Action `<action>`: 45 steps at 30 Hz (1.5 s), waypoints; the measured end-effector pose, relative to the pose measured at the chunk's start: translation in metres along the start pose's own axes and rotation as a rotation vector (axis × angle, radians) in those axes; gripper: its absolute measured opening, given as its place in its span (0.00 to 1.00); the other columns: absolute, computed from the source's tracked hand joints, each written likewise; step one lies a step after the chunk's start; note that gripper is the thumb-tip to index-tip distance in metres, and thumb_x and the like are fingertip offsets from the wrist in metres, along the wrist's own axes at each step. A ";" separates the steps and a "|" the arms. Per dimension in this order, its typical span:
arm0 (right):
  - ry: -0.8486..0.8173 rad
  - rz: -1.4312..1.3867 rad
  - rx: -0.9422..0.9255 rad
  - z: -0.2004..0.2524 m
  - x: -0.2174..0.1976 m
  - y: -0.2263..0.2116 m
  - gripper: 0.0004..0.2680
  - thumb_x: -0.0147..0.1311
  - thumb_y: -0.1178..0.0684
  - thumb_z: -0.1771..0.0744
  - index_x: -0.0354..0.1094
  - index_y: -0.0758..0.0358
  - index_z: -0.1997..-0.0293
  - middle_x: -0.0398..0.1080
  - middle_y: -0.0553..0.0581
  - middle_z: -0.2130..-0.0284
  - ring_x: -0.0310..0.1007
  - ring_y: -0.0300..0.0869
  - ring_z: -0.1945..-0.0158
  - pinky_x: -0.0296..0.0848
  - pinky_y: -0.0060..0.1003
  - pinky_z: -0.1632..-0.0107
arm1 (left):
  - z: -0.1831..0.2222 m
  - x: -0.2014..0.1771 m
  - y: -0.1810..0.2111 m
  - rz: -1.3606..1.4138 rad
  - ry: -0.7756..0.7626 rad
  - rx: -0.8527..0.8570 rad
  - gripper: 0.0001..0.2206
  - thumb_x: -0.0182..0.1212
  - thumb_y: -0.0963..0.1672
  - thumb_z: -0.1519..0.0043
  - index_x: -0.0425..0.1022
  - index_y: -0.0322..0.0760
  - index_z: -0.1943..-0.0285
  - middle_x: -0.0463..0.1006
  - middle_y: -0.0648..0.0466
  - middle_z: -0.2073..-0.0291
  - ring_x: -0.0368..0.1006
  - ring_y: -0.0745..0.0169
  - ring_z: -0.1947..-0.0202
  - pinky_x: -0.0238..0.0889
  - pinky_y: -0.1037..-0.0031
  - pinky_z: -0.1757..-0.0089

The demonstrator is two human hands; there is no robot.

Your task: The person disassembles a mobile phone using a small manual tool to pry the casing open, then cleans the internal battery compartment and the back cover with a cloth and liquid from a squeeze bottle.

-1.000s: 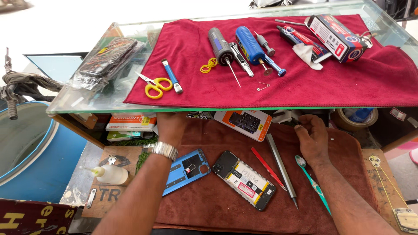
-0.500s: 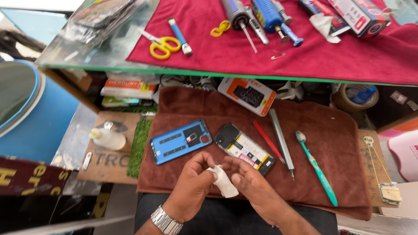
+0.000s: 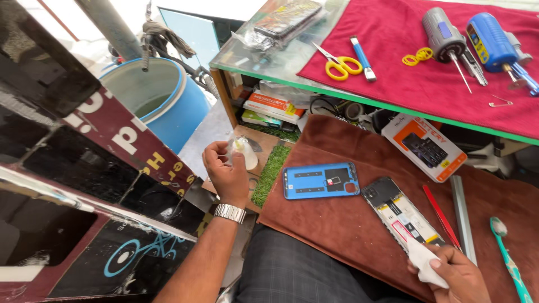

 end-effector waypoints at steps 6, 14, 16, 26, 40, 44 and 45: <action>0.186 0.057 0.061 -0.001 -0.042 0.017 0.05 0.45 0.62 0.33 0.60 0.78 0.59 0.70 0.83 0.51 0.78 0.62 0.56 0.78 0.60 0.50 | -0.016 0.013 -0.001 -0.217 -0.126 0.362 0.12 0.53 0.46 0.28 0.75 0.36 0.42 0.74 0.43 0.43 0.68 0.46 0.40 0.60 0.60 0.42; 0.183 0.020 0.016 0.011 -0.031 0.009 0.08 0.46 0.61 0.33 0.63 0.82 0.56 0.69 0.82 0.53 0.78 0.60 0.55 0.78 0.58 0.51 | -0.012 0.038 -0.012 0.080 -0.107 0.116 0.12 0.42 0.46 0.25 0.69 0.34 0.55 0.76 0.50 0.66 0.76 0.54 0.62 0.69 0.64 0.59; 0.168 0.022 0.017 0.009 -0.033 0.012 0.08 0.46 0.61 0.33 0.62 0.82 0.57 0.70 0.81 0.52 0.79 0.60 0.55 0.79 0.58 0.51 | -0.008 0.045 -0.016 0.121 -0.101 0.043 0.12 0.43 0.47 0.26 0.68 0.35 0.55 0.75 0.52 0.68 0.76 0.58 0.64 0.69 0.65 0.61; 0.219 0.101 0.073 0.011 -0.037 0.011 0.07 0.45 0.61 0.34 0.62 0.78 0.58 0.71 0.83 0.54 0.79 0.59 0.58 0.79 0.57 0.52 | -0.010 0.030 0.021 0.119 -0.082 0.248 0.14 0.43 0.48 0.24 0.73 0.38 0.47 0.74 0.50 0.50 0.73 0.57 0.51 0.67 0.68 0.52; 0.149 -0.006 0.000 0.013 -0.030 0.010 0.06 0.48 0.61 0.33 0.63 0.77 0.58 0.72 0.82 0.57 0.79 0.59 0.58 0.79 0.57 0.53 | -0.008 0.025 0.099 -0.162 -0.027 0.508 0.11 0.54 0.47 0.27 0.78 0.42 0.44 0.70 0.51 0.42 0.63 0.51 0.36 0.49 0.57 0.38; 0.158 -0.007 0.024 0.013 -0.023 0.009 0.04 0.49 0.61 0.33 0.63 0.74 0.59 0.73 0.79 0.56 0.79 0.57 0.58 0.79 0.55 0.54 | 0.000 0.022 0.113 -0.311 0.029 0.593 0.10 0.56 0.48 0.29 0.80 0.45 0.46 0.72 0.55 0.47 0.62 0.54 0.38 0.44 0.57 0.40; 0.172 0.009 0.031 0.014 -0.023 0.008 0.05 0.49 0.61 0.33 0.63 0.74 0.60 0.74 0.79 0.57 0.79 0.57 0.58 0.79 0.55 0.54 | 0.004 0.022 0.117 -0.335 0.008 0.614 0.10 0.56 0.48 0.29 0.82 0.47 0.46 0.72 0.57 0.48 0.62 0.55 0.40 0.44 0.57 0.41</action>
Point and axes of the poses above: each hand's wrist, its own z-axis away from the middle knuckle, its own x-axis out of the palm, y = z × x, the point moved 8 cm from there along -z, towards the middle knuckle
